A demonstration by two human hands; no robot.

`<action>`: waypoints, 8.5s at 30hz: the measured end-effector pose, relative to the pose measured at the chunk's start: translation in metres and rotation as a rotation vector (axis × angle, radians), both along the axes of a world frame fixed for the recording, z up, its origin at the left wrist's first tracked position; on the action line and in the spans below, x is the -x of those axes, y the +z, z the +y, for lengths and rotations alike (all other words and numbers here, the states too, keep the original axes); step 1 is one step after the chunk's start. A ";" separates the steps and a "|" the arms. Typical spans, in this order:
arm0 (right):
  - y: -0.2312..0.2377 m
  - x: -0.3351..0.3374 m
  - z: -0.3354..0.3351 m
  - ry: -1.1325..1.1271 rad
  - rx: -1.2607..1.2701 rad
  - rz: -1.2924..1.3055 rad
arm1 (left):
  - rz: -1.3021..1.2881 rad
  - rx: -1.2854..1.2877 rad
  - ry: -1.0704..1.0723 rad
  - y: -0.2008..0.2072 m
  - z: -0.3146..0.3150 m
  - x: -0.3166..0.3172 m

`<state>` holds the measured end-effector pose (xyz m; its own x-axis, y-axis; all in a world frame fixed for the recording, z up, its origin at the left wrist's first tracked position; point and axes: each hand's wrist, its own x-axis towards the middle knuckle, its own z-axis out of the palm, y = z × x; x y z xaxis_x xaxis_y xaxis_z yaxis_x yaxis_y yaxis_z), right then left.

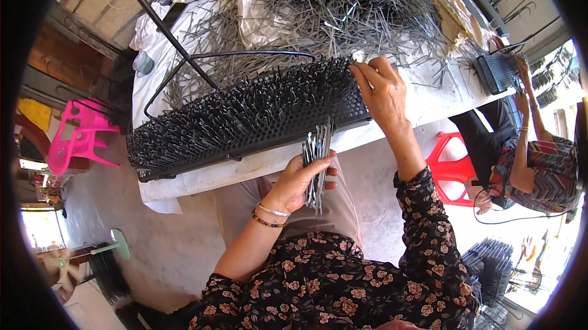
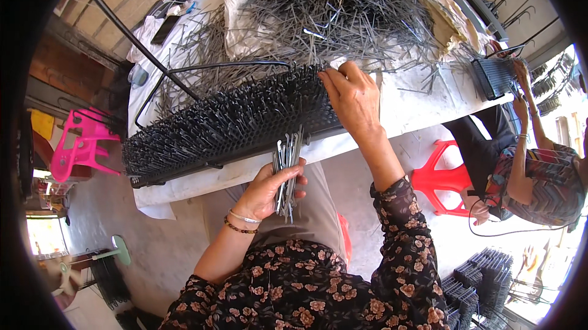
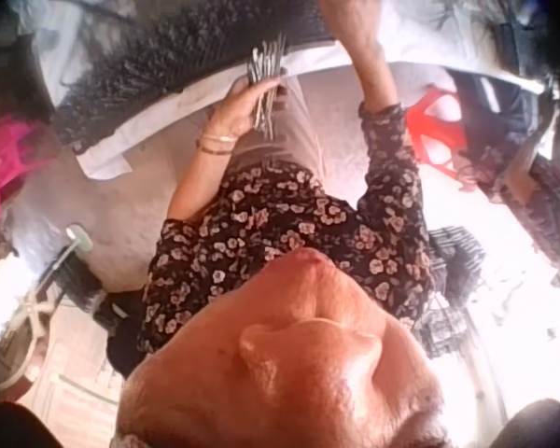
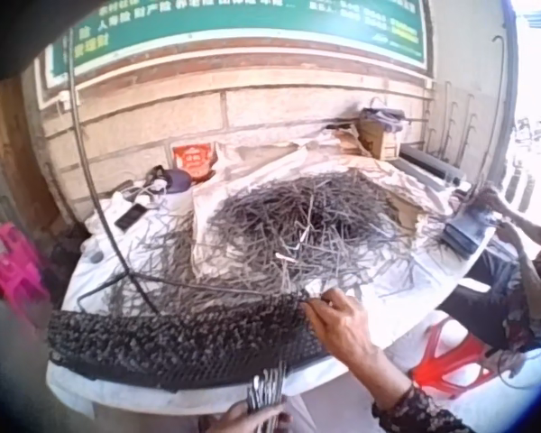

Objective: The person inserts metal pins into the holes of a perforated frame by hand, gathers additional metal pins from a pile on the table, and inserts the pins into the frame.

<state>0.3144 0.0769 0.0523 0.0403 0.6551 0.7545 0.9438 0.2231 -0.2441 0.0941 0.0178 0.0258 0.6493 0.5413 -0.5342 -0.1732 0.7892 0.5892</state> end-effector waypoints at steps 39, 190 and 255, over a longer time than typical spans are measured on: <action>0.000 -0.021 -0.006 0.028 -0.080 0.413 | -0.074 -0.015 0.061 -0.010 -0.002 0.001; 0.011 0.019 -0.018 0.117 0.251 0.185 | -0.219 -0.023 0.308 0.013 -0.020 0.067; -0.013 0.012 -0.010 0.031 -0.030 0.033 | -0.078 -0.098 0.084 -0.009 -0.012 0.020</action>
